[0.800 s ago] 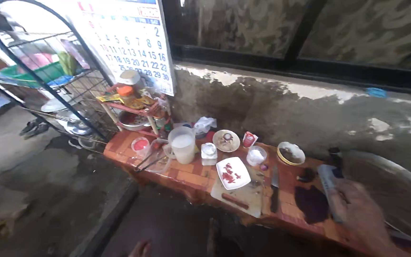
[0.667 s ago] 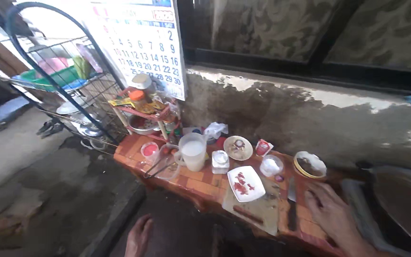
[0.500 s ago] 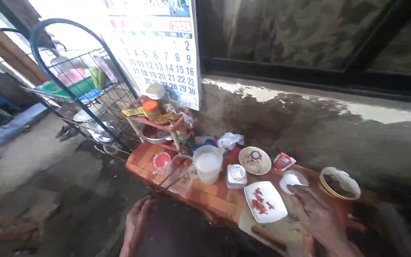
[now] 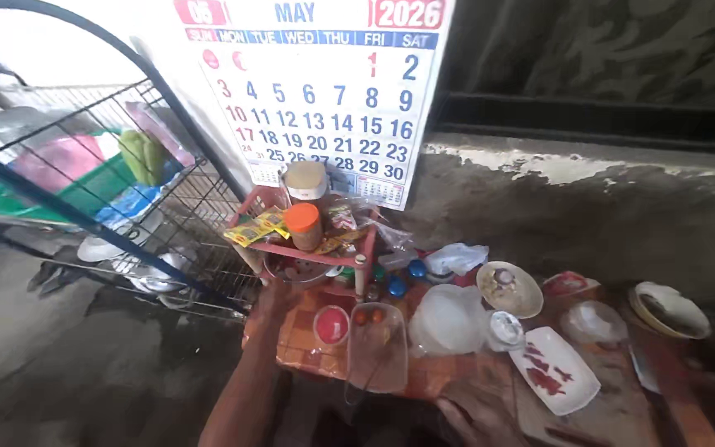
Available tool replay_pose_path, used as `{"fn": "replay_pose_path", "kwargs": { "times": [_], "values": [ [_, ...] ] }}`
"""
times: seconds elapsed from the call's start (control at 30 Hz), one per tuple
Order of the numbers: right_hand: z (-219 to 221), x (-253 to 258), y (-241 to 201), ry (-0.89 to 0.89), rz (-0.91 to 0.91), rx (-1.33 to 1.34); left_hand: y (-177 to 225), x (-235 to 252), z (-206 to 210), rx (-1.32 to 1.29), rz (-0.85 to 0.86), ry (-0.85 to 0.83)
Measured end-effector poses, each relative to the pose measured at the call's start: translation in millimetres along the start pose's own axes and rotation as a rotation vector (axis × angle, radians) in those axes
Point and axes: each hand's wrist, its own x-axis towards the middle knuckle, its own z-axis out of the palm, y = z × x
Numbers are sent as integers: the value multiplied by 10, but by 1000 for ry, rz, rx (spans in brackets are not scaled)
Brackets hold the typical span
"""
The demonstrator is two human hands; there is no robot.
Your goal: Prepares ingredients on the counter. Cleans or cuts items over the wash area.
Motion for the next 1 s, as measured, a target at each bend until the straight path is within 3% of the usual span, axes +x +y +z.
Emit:
{"fn": "replay_pose_path", "kwargs": {
  "times": [0.2,0.43,0.57,0.77,1.0],
  "values": [
    [1050,553,-405,-360,476,103,119,214,-19,-42,-109,-69],
    [1897,974,-484,-525,492,39,132,-33,-508,11,-168,-179],
    [1957,1195,-526,-606,494,-48,74,-336,-817,-3,-204,-203],
    [1942,1295,-429,-563,461,-78,-8,-704,-1292,44,-161,-174],
    [1964,1447,-418,-561,460,-182,-315,-948,-1925,144,-167,28]
  ]
}}
